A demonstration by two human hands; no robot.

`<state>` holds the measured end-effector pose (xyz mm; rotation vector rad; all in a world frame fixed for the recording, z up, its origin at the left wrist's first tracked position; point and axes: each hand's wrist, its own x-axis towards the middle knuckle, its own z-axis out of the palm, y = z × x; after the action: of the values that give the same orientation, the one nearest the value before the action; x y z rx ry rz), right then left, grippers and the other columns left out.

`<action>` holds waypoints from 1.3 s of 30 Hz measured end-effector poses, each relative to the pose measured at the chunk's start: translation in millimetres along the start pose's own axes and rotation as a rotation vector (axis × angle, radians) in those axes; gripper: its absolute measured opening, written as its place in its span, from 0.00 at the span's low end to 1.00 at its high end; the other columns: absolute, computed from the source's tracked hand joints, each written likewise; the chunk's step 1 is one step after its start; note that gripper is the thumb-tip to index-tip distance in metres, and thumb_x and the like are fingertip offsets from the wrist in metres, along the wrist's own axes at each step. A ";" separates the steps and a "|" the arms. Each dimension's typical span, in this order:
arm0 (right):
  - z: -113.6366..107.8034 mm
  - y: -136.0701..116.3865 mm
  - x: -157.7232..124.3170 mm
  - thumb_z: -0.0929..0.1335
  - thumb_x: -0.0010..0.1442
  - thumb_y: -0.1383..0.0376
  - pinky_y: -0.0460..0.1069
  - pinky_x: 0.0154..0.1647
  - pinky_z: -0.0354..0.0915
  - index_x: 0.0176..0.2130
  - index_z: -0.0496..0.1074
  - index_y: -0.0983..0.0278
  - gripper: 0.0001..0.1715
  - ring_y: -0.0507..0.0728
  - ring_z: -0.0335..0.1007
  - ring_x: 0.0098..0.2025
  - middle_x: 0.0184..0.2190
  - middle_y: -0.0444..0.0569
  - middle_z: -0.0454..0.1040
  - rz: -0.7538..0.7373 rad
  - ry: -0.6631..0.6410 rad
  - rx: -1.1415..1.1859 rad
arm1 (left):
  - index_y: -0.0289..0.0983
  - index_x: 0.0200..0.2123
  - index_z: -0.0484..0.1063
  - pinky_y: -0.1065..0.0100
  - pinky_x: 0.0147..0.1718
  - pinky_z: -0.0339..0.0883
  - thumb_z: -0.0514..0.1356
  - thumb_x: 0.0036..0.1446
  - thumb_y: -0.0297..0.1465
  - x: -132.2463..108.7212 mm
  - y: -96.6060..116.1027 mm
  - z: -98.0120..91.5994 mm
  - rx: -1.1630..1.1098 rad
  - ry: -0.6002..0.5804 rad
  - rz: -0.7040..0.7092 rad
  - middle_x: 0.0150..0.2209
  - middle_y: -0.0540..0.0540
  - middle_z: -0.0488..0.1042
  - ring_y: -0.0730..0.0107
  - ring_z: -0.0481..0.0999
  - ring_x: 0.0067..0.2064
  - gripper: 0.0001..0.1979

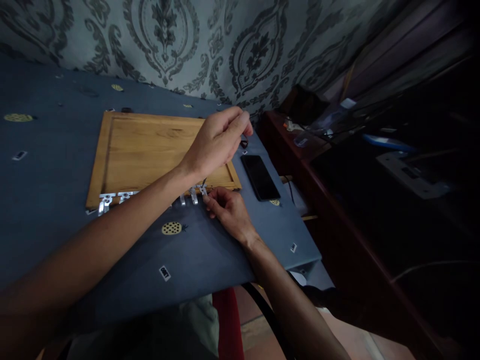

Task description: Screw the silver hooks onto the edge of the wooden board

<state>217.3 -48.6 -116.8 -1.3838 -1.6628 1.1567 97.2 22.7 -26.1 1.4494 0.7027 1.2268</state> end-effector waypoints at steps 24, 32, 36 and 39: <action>0.9 1.5 0.8 0.70 0.58 0.41 0.47 0.27 0.59 0.28 0.67 0.61 0.28 0.50 0.65 0.22 0.22 0.42 0.71 -0.004 0.018 -0.010 | 0.37 0.33 0.67 0.70 0.28 0.56 0.53 0.70 0.29 6.1 5.3 -34.5 0.441 -0.304 0.143 0.23 0.55 0.61 0.76 0.61 0.25 0.11; 0.8 4.3 4.4 0.71 0.57 0.41 0.47 0.26 0.59 0.28 0.69 0.62 0.27 0.51 0.64 0.21 0.20 0.42 0.70 -0.041 0.026 -0.033 | 0.36 0.43 0.76 0.65 0.36 0.60 0.50 0.74 0.35 -1.1 31.6 -46.2 1.366 -0.340 0.229 0.33 0.43 0.77 0.63 0.75 0.35 0.16; 1.2 7.1 5.9 0.71 0.56 0.41 0.47 0.26 0.59 0.27 0.69 0.62 0.28 0.51 0.64 0.21 0.19 0.42 0.71 -0.047 0.034 -0.035 | 0.34 0.44 0.76 0.65 0.33 0.60 0.48 0.73 0.30 -9.0 40.5 -33.4 1.478 -0.338 0.256 0.39 0.39 0.80 0.62 0.77 0.36 0.16; 1.4 6.5 5.9 0.71 0.56 0.42 0.47 0.26 0.59 0.27 0.68 0.61 0.26 0.50 0.64 0.21 0.20 0.42 0.70 -0.049 0.031 -0.028 | 0.35 0.46 0.76 0.64 0.33 0.58 0.49 0.73 0.28 -12.9 49.3 -26.7 1.508 -0.301 0.361 0.39 0.40 0.80 0.62 0.77 0.35 0.15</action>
<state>217.3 -42.9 -123.6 -1.3639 -1.6879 1.0831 59.1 7.1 14.1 2.9984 1.2782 0.5511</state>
